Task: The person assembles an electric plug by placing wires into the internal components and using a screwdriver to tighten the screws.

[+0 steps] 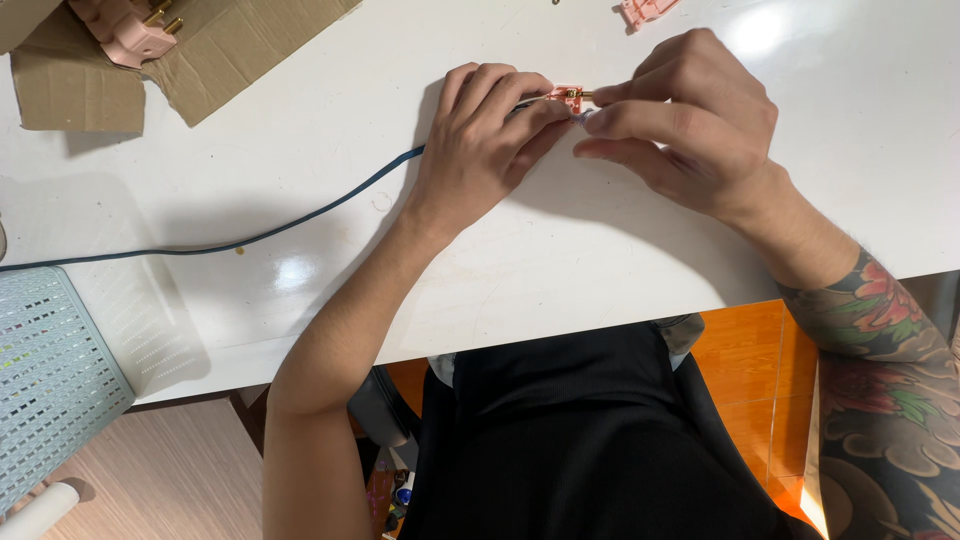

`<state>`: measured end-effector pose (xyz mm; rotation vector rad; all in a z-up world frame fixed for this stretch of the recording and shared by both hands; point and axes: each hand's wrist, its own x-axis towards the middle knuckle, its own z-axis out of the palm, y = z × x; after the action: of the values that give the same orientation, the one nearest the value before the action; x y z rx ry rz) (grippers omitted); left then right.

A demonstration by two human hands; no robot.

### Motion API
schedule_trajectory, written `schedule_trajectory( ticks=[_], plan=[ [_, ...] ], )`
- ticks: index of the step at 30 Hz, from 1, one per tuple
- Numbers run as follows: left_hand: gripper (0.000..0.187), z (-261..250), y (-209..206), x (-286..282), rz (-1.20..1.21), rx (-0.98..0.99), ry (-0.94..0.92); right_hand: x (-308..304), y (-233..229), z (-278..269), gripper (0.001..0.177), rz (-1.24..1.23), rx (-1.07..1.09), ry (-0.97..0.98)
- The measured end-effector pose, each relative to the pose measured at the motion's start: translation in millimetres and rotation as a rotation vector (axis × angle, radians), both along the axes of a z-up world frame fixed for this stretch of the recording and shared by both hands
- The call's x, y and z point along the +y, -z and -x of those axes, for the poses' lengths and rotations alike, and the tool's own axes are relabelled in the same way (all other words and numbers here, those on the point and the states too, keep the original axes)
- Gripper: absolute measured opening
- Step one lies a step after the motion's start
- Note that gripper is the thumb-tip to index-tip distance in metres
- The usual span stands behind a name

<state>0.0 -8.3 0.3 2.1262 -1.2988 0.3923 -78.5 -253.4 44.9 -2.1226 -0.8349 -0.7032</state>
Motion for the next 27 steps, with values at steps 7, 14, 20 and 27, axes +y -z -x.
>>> schedule_trajectory(
  ticks=[7, 14, 20, 27],
  plan=[
    [0.004, 1.4, -0.4, -1.6, 0.005, 0.018, -0.009, 1.3, 6.6, 1.8, 0.032, 0.039, 0.033, 0.063],
    [0.008, 1.6, -1.7, -2.1, 0.033, 0.011, -0.014, 1.4, 10.1, 2.6, 0.018, -0.063, 0.048, -0.044],
    [0.014, 0.6, -1.0, 1.1, 0.025, 0.024, 0.012, -13.1, 10.7, 3.2, 0.03, -0.071, 0.107, 0.042],
    [0.023, 1.0, -6.8, 0.0, -0.034, -0.075, -0.067, -44.6, 10.0, 16.0, 0.036, -0.176, 0.103, 0.255]
  ],
)
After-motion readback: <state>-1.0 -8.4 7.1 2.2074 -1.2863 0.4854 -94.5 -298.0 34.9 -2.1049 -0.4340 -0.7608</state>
